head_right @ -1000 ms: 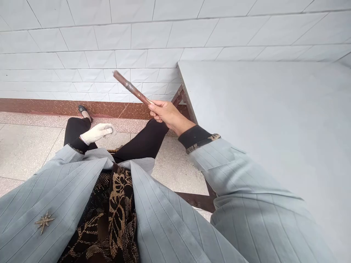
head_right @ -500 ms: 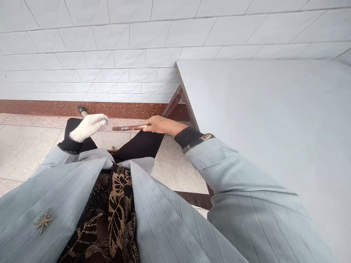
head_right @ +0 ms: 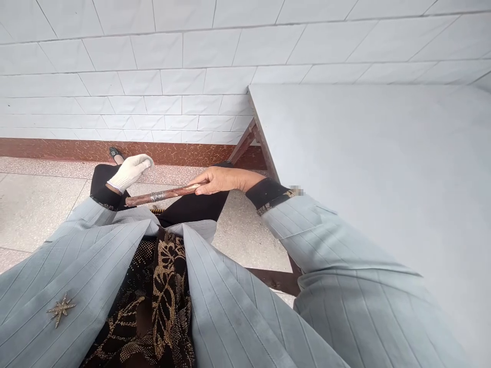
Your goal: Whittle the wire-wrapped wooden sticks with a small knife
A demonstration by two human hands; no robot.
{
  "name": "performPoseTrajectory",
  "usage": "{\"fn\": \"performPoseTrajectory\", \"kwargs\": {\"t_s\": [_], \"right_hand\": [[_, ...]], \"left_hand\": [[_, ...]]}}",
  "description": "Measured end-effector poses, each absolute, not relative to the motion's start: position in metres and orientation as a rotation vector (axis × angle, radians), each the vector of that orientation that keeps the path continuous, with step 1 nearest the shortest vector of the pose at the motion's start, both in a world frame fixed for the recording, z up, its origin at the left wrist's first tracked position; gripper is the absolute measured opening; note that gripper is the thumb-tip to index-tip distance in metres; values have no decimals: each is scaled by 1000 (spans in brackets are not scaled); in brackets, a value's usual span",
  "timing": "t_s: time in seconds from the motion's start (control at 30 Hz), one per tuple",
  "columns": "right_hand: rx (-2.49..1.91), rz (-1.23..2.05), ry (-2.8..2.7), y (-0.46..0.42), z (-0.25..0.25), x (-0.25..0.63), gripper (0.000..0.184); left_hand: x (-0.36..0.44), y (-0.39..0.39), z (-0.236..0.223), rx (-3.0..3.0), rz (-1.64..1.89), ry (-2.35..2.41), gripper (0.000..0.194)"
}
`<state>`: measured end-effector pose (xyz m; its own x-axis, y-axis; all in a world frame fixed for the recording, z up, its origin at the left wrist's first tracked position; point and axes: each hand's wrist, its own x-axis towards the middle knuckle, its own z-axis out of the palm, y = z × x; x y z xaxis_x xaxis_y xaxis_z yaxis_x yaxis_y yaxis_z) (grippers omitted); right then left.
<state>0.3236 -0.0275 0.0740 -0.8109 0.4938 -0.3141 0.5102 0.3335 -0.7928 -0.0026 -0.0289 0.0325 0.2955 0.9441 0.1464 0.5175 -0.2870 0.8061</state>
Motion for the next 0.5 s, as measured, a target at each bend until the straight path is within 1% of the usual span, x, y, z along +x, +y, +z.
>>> {"fn": "performPoseTrajectory", "kwargs": {"t_s": [0.1, 0.17, 0.23, 0.3, 0.37, 0.43, 0.5], "right_hand": [[1075, -1637, 2631, -32, 75, 320, 51], [1314, -1711, 2710, -33, 73, 318, 58], [1641, -1682, 2734, -31, 70, 316, 60], [1895, -1493, 2680, -27, 67, 317, 55], [1989, -1223, 2619, -23, 66, 319, 48], [1977, -1005, 2582, -21, 65, 321, 42], [1871, -893, 2570, -19, 65, 322, 38]], "left_hand": [[9, -34, 19, 2015, 593, 1194, 26], [16, -40, 11, 2025, 477, 1122, 28], [20, -46, 8, 1984, 416, 1079, 29], [19, -51, 9, 1965, 371, 1073, 28], [15, -53, 14, 1991, 350, 1104, 28], [10, -52, 20, 2064, 336, 1123, 29], [7, -51, 25, 2171, 322, 1114, 30]]}}
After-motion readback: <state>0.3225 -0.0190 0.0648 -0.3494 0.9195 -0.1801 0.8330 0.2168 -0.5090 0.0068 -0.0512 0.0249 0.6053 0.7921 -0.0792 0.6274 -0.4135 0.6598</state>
